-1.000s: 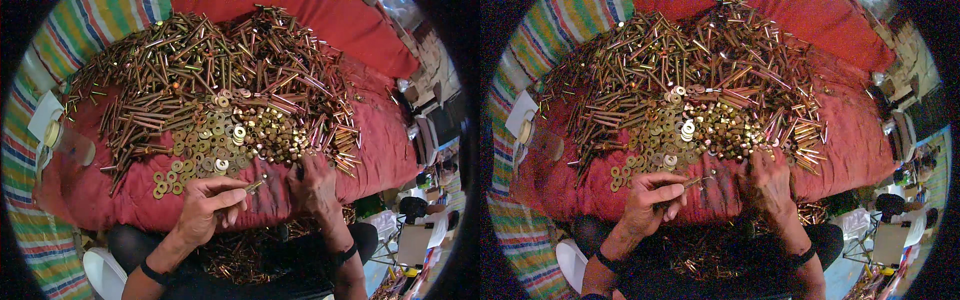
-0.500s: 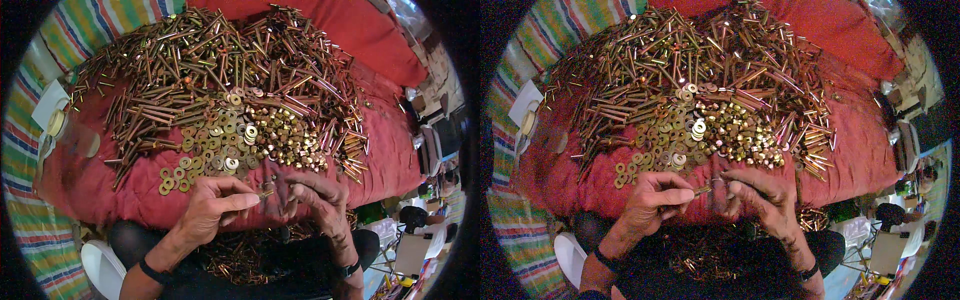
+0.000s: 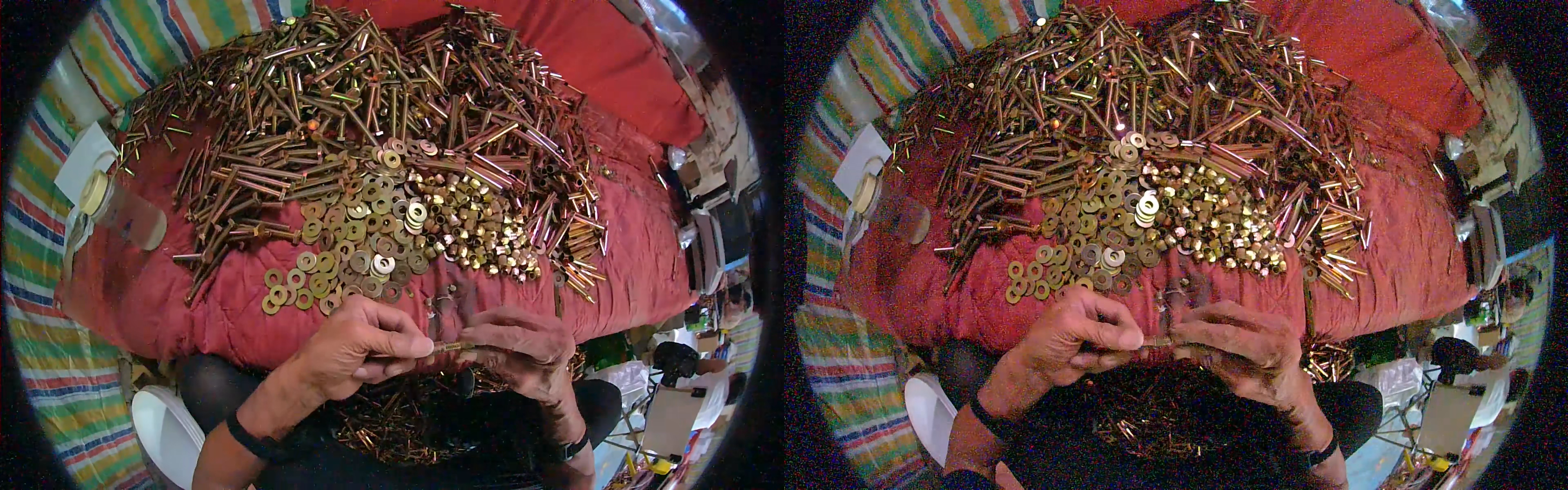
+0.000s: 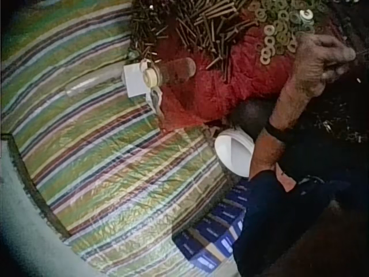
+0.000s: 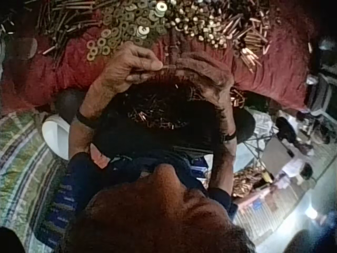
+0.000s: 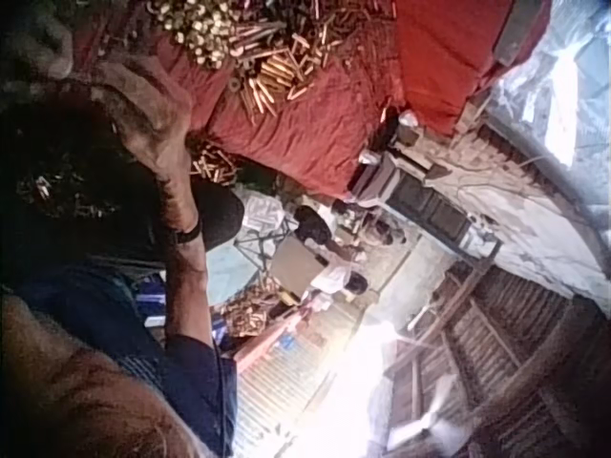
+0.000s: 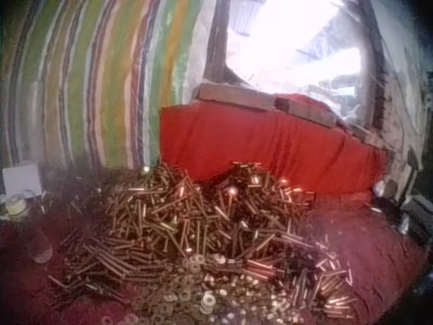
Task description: The person sits on the floor and repeatedly picks up metal rods and washers from a large pile on a red cloth. They insert washers onto the rods by hand and place the assembled pieces back onto the pile. The process continues throughout the clip with no visible final destination for the assembled items.
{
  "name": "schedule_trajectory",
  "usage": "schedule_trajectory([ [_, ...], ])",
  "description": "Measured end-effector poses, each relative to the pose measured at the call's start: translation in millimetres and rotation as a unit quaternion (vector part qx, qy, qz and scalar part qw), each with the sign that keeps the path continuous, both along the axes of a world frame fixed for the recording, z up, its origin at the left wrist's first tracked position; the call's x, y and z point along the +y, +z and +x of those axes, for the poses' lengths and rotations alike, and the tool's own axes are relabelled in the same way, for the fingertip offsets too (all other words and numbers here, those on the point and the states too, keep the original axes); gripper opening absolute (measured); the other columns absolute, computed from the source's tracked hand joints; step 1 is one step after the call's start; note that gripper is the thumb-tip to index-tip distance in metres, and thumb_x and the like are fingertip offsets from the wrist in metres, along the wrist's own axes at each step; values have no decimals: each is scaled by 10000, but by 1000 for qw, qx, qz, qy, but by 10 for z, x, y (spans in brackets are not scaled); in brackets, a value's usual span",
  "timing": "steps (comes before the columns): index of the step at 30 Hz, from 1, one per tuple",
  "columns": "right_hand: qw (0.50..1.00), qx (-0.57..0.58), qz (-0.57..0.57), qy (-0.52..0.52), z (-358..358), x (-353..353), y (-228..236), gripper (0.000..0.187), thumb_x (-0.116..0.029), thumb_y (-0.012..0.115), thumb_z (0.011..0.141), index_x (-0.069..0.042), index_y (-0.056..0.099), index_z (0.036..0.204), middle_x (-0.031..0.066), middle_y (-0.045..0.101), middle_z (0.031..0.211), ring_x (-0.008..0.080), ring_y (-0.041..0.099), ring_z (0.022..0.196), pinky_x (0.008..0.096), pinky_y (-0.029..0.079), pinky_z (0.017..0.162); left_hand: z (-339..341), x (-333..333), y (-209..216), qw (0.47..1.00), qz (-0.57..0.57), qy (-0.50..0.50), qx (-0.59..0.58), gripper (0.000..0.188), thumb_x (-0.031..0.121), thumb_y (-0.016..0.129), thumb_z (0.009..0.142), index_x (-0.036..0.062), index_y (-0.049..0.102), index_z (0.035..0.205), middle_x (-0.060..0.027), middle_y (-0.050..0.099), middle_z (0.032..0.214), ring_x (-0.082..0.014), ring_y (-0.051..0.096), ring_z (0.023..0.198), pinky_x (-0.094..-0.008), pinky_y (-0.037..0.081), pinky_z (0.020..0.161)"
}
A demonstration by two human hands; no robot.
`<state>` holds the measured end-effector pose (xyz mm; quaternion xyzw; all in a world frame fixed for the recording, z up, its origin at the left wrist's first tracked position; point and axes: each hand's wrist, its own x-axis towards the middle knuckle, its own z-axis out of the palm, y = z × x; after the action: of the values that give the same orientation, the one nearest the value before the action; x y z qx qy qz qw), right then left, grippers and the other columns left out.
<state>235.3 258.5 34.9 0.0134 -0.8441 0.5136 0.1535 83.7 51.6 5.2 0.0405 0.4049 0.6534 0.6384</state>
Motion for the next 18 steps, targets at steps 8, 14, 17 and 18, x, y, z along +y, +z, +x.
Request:
schedule_trajectory([
  [8, 999, -12, 24, 22, 45, 29, -41, 307, -27, 836, 813, -27, 768, 1112, 121, 754, 1037, 227, 745, 914, 317, 604, 767, 13, 10, -17, 1000, 0, -15, 25, 189, 148, 775, 922, -34, 745, 877, -47, 635, 649, -45, 455, 442, -207, 275, 396],
  [14, 993, -121, -5, 6, 66, -29, 76, 229, -229, 693, 999, -41, 724, 1126, 123, 735, 1001, 167, 679, 785, 299, 553, 698, 95, 15, 81, 938, -19, 11, 345, 191, 189, 810, 886, 0, 789, 882, -13, 700, 693, -68, 613, 592, -239, 439, 535],
  [17, 971, -219, -87, -47, 79, -87, 98, 289, -304, 622, 1062, -28, 708, 1044, 101, 685, 879, 157, 647, 700, 300, 520, 641, 155, 39, 109, 893, 20, 51, 446, 186, 177, 816, 894, -7, 790, 895, 9, 691, 712, -40, 588, 641, -233, 422, 561],
  [18, 966, -226, -105, -64, 69, -107, 85, 312, -299, 618, 1068, -13, 696, 973, 75, 649, 800, 148, 635, 659, 293, 500, 595, 172, 46, 112, 882, 37, 68, 465, 184, 168, 814, 903, -14, 788, 901, 17, 679, 715, -25, 564, 649, -227, 402, 560],
])
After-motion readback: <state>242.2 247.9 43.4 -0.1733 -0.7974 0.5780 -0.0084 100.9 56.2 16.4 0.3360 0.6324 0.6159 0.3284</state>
